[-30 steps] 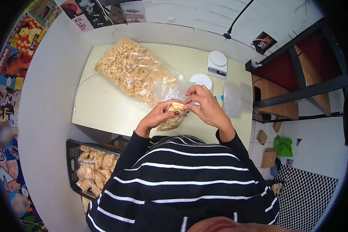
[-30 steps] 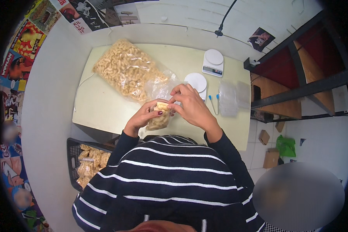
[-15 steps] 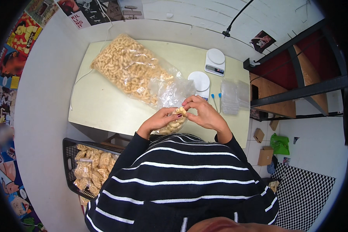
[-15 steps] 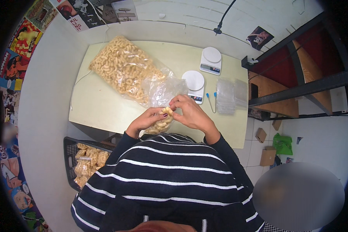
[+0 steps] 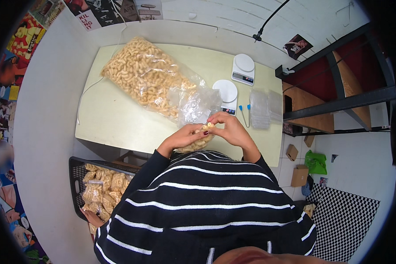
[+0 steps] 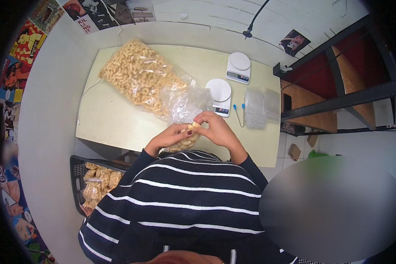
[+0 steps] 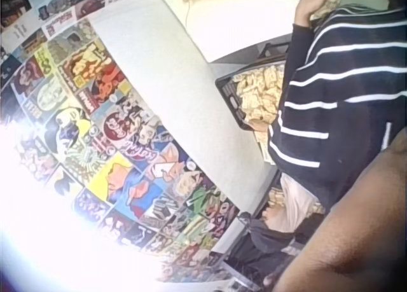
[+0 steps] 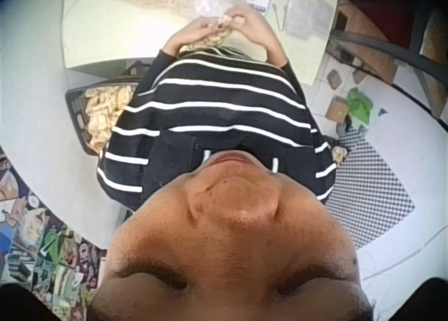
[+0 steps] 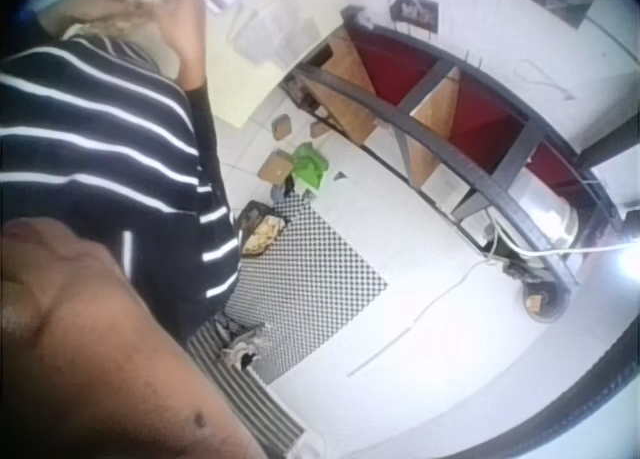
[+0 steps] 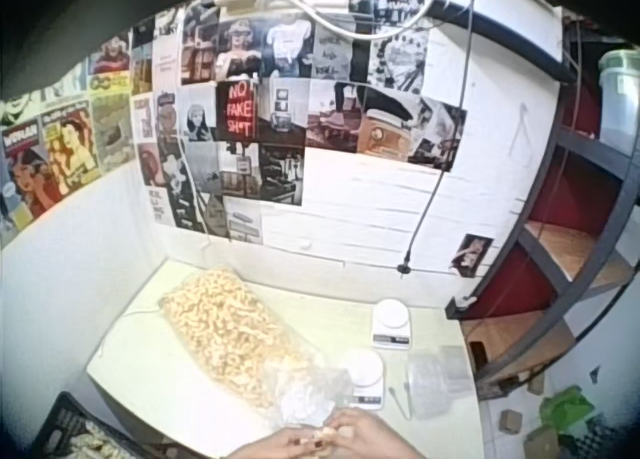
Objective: The person scoops puffed snacks from a large bag into small clear plastic bags, weighs each bag on a digital scale, and places the filled bags into a black basket. The process is repeated continuously throughout the clip.
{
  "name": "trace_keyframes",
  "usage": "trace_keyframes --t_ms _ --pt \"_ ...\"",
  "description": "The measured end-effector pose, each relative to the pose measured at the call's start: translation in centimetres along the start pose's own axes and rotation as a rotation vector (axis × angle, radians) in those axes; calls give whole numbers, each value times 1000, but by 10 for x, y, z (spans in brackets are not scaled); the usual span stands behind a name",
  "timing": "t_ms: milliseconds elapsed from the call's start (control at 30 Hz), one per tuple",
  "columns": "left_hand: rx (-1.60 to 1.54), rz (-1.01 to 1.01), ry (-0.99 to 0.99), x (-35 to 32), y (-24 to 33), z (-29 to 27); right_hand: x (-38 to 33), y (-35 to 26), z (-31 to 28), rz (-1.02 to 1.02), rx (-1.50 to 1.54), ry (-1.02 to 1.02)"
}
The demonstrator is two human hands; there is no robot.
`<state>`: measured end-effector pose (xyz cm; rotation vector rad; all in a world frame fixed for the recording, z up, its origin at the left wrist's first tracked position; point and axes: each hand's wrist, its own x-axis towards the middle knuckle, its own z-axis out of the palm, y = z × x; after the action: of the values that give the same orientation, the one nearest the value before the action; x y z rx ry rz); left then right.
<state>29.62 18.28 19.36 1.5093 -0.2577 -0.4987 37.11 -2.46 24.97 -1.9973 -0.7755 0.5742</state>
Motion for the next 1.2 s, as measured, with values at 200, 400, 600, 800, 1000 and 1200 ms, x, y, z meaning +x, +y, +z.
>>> trace_keyframes --t_ms 200,400,600,800,1000,1200 --pt "-84 57 117 -9 4 -4 9 14 -10 205 354 45" --pt "-284 26 213 -19 4 -15 24 38 -2 326 -127 86" --pt "-135 147 359 -20 11 -21 30 52 19 157 32 195" --pt "-237 130 454 -11 19 -15 19 -7 12 96 255 139" --pt "-183 138 385 -2 30 -9 13 -9 9 27 205 201" --pt "33 280 435 8 21 -3 1 -18 10 -4 125 262"
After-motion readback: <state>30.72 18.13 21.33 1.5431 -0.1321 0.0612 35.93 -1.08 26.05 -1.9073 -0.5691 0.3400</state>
